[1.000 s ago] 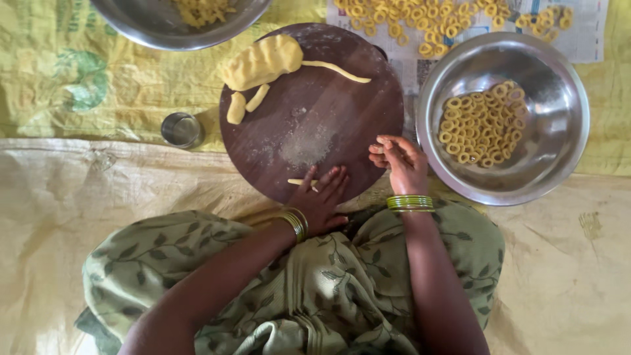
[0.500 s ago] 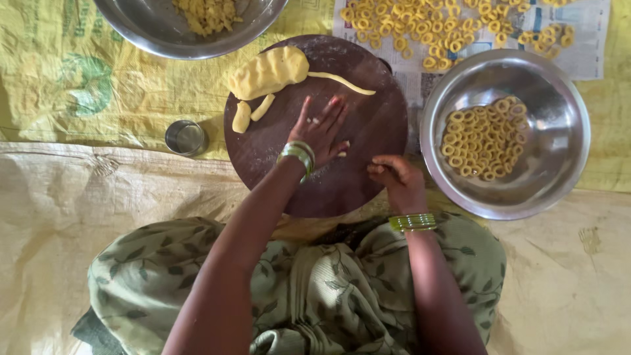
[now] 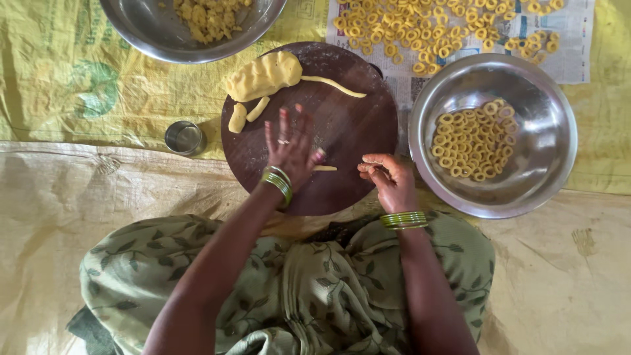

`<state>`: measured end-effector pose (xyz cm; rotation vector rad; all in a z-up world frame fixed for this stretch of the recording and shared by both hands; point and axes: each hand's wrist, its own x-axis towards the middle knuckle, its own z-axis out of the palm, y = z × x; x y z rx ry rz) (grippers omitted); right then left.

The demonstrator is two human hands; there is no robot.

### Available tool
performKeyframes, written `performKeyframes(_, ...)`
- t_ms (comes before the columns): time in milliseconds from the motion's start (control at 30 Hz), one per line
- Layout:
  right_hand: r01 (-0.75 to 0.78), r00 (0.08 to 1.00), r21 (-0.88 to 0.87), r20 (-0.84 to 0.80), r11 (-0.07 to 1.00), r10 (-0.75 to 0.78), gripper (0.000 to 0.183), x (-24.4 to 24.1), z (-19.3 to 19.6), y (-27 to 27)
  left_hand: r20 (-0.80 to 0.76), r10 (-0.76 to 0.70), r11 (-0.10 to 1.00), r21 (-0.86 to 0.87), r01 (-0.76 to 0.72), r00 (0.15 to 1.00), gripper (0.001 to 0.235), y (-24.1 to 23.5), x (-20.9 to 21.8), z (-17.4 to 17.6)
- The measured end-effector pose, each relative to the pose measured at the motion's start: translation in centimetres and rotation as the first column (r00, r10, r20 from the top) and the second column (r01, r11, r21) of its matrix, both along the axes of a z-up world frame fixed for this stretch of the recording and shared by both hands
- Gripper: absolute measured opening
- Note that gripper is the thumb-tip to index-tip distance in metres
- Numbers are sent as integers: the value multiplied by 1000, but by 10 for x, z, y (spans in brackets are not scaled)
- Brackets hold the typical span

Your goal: The person sits on the floor and shapes small pieces of yellow dough into thin ropes, then forms them into rings. The finished rings are placed into a metal bowl. The person repeatedly rolls, cuts, and shapes dough pieces by hand on a wooden board.

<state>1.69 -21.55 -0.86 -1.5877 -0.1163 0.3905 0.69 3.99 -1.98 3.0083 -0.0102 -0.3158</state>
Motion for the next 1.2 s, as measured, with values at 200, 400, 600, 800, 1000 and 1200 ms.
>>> performKeyframes(200, -16, 997, -27, 78, 1000, 18, 26, -9, 13, -11, -40, -17, 997, 80, 20, 999, 92, 31, -11, 20)
performKeyframes(400, 20, 1000, -9, 21, 1000, -20, 22, -11, 2, -9, -471, -184, 946, 153, 285, 863, 90, -4, -81, 47)
performKeyframes(600, 16, 1000, -17, -9, 1000, -16, 34, -4, -13, 5, -455, -124, 969, 134, 206, 882, 90, -20, -66, 46)
performKeyframes(800, 50, 998, -165, 50, 985, -42, 35, -2, -10, -7, -291, -76, 962, 232, 147, 954, 89, -10, 5, 15)
performKeyframes(1000, -19, 998, -139, 55, 990, 27, 29, 2, -13, 1, -106, -139, 990, 24, 142, 985, 91, 7, -8, -8)
performKeyframes(1200, -31, 993, -55, 108, 998, 36, 28, -1, -20, -1, -297, -171, 982, 23, 186, 939, 86, -5, -74, 18)
